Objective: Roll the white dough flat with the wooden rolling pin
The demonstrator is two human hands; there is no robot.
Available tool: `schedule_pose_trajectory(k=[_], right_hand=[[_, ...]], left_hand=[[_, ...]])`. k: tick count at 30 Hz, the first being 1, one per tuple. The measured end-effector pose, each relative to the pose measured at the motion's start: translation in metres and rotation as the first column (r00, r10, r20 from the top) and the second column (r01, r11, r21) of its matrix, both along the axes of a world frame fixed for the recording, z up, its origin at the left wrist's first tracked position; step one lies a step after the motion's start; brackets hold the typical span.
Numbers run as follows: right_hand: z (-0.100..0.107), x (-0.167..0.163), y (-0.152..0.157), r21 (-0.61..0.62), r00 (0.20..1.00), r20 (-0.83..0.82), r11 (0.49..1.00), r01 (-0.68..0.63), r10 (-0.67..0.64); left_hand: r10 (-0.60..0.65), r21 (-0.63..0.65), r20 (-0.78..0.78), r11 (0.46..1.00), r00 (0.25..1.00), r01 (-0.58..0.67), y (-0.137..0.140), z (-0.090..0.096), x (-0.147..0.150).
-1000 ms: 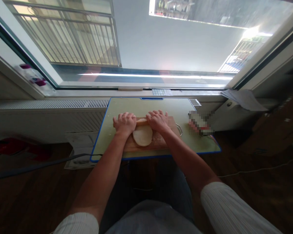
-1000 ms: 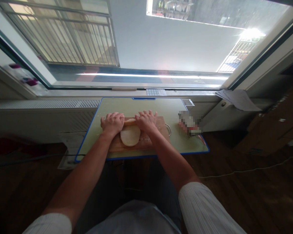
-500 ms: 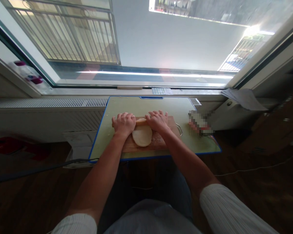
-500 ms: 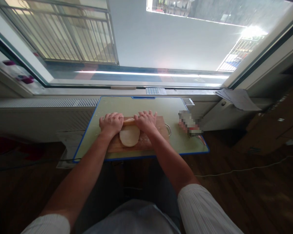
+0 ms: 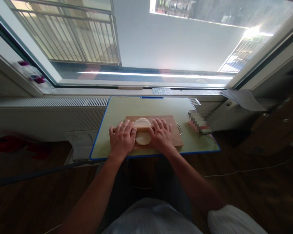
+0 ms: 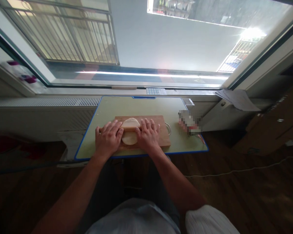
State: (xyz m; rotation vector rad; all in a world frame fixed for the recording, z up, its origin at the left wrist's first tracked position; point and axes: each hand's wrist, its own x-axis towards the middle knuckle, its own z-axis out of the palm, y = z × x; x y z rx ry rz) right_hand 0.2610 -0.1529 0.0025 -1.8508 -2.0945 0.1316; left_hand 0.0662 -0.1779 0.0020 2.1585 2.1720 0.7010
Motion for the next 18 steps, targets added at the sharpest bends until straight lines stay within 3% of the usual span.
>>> schedule_pose_trajectory(k=[8,18], right_hand=[[-0.001,0.002,-0.021,0.016,1.000,-0.026,1.000,-0.009,0.010],[0.010,-0.002,0.022,-0.008,1.000,0.008,1.000,-0.018,0.018]], left_hand=[[-0.015,0.035,0.017,0.999,1.000,0.015,-0.022,-0.007,0.000],[0.006,0.011,0.040,1.000,0.999,-0.007,0.025,-0.005,0.000]])
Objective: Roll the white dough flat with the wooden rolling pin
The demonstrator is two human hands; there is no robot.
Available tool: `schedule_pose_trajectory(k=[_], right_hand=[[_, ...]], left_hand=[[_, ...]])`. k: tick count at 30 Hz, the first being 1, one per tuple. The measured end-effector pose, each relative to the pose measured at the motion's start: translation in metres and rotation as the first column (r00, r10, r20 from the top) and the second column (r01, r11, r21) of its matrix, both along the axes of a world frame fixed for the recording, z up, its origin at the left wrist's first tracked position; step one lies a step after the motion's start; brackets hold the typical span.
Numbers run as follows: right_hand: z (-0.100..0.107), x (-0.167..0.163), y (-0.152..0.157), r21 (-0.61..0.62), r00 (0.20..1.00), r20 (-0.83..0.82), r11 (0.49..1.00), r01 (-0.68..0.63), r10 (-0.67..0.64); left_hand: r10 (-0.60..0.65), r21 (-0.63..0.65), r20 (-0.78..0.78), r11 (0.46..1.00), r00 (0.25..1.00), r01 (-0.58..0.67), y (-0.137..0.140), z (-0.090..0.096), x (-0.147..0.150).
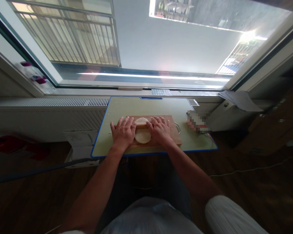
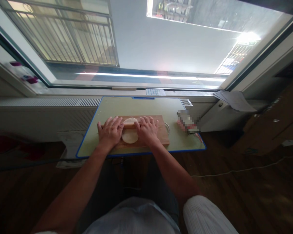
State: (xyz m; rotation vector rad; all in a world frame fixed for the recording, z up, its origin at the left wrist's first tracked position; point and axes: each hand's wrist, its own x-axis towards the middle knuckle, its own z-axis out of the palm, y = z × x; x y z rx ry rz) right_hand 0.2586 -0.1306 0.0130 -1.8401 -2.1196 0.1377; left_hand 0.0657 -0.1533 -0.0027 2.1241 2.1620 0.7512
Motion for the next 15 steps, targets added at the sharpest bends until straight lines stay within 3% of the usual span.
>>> schedule_pose_trajectory(k=[6,15], right_hand=[[0.014,-0.007,0.020,0.022,0.994,0.106,1.000,-0.012,0.010],[0.004,-0.011,0.063,0.015,0.989,0.148,1.000,0.015,-0.017]], left_hand=[[0.031,-0.043,-0.005,0.999,1.000,-0.031,0.025,0.007,0.000],[0.072,-0.111,-0.070,0.991,0.995,-0.079,0.067,0.013,0.000]])
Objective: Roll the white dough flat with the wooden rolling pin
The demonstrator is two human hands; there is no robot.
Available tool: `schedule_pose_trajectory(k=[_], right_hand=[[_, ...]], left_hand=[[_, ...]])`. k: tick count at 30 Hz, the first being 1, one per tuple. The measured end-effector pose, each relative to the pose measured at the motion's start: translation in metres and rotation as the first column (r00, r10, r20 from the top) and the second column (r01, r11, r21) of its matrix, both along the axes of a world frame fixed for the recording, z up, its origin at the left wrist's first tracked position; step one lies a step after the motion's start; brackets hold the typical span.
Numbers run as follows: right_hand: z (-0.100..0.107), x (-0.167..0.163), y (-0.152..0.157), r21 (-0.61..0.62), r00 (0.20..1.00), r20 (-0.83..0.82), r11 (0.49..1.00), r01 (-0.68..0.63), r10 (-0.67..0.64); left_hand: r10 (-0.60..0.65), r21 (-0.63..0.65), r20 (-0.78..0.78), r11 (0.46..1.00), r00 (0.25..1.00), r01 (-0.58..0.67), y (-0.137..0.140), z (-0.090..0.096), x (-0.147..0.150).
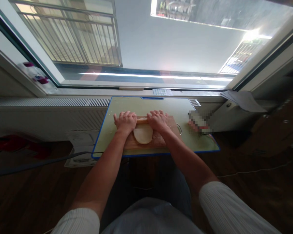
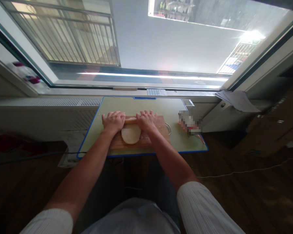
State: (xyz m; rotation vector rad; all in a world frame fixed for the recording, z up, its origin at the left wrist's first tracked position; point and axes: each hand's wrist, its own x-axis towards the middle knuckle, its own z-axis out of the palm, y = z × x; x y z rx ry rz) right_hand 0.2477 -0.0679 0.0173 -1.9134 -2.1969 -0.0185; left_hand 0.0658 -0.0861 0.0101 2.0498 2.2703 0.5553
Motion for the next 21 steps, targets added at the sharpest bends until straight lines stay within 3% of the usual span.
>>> schedule_pose_trajectory(k=[8,21], right_hand=[[0.006,-0.001,0.029,-0.125,1.000,-0.013,0.992,-0.020,0.018],[0.005,-0.003,0.051,-0.204,0.998,-0.055,0.979,0.026,-0.038]], left_hand=[[-0.006,-0.165,-0.028,0.986,1.000,0.002,0.028,0.011,-0.003],[-0.044,-0.220,-0.055,0.975,0.998,0.031,0.046,0.015,-0.004]])
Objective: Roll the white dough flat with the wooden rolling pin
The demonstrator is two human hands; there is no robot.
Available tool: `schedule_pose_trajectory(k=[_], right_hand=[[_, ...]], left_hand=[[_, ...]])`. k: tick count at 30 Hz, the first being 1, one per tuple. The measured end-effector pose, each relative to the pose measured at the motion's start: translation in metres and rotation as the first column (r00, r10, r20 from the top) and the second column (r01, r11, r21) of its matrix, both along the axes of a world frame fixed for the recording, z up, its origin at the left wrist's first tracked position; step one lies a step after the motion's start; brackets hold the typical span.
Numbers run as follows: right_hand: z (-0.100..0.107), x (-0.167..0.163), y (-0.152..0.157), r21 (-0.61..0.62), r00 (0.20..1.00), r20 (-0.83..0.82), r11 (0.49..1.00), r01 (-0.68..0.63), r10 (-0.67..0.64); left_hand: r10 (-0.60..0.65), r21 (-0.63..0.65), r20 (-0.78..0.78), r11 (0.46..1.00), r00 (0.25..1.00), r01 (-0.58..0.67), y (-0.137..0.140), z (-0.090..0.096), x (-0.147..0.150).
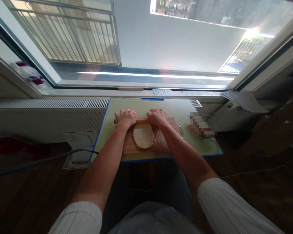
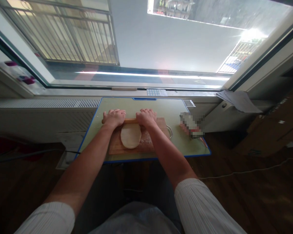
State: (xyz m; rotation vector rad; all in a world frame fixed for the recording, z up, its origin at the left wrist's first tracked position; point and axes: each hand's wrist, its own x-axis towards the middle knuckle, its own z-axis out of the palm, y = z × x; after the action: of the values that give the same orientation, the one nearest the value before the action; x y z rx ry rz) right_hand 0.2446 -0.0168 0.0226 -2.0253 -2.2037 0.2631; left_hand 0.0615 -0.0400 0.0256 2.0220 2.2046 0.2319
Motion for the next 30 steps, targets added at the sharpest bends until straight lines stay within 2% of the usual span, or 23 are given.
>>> schedule_pose_trajectory(k=[4,10,13,17,22,26,30], right_hand=[[-0.003,0.001,-0.014,0.028,1.000,0.024,1.000,-0.010,0.010],[-0.006,0.001,-0.054,0.189,0.996,0.088,0.982,-0.017,0.001],[0.001,0.002,-0.073,0.197,0.994,0.101,0.979,-0.051,0.032],[0.005,0.005,-0.091,0.207,0.997,0.046,0.976,-0.072,0.063],[-0.009,0.012,-0.109,0.219,0.996,-0.060,0.974,-0.055,0.070],[-0.022,0.018,-0.128,0.213,0.994,-0.092,0.976,-0.040,0.061],[-0.026,0.020,-0.147,0.241,0.991,-0.116,0.970,-0.043,0.073]], left_hand=[[-0.004,0.059,0.009,0.998,1.000,0.003,-0.011,-0.005,0.001],[-0.005,0.179,0.051,0.984,0.999,-0.004,-0.043,-0.012,0.003],[-0.026,0.227,0.075,0.974,0.997,0.008,-0.058,-0.015,0.003],[-0.036,0.223,0.090,0.975,0.995,0.015,-0.074,-0.016,0.002],[-0.065,0.252,0.100,0.967,0.993,0.037,-0.099,-0.016,0.001],[-0.085,0.267,0.103,0.962,0.991,0.055,-0.123,-0.017,0.001],[-0.100,0.283,0.104,0.957,0.990,0.067,-0.143,-0.019,0.001]])
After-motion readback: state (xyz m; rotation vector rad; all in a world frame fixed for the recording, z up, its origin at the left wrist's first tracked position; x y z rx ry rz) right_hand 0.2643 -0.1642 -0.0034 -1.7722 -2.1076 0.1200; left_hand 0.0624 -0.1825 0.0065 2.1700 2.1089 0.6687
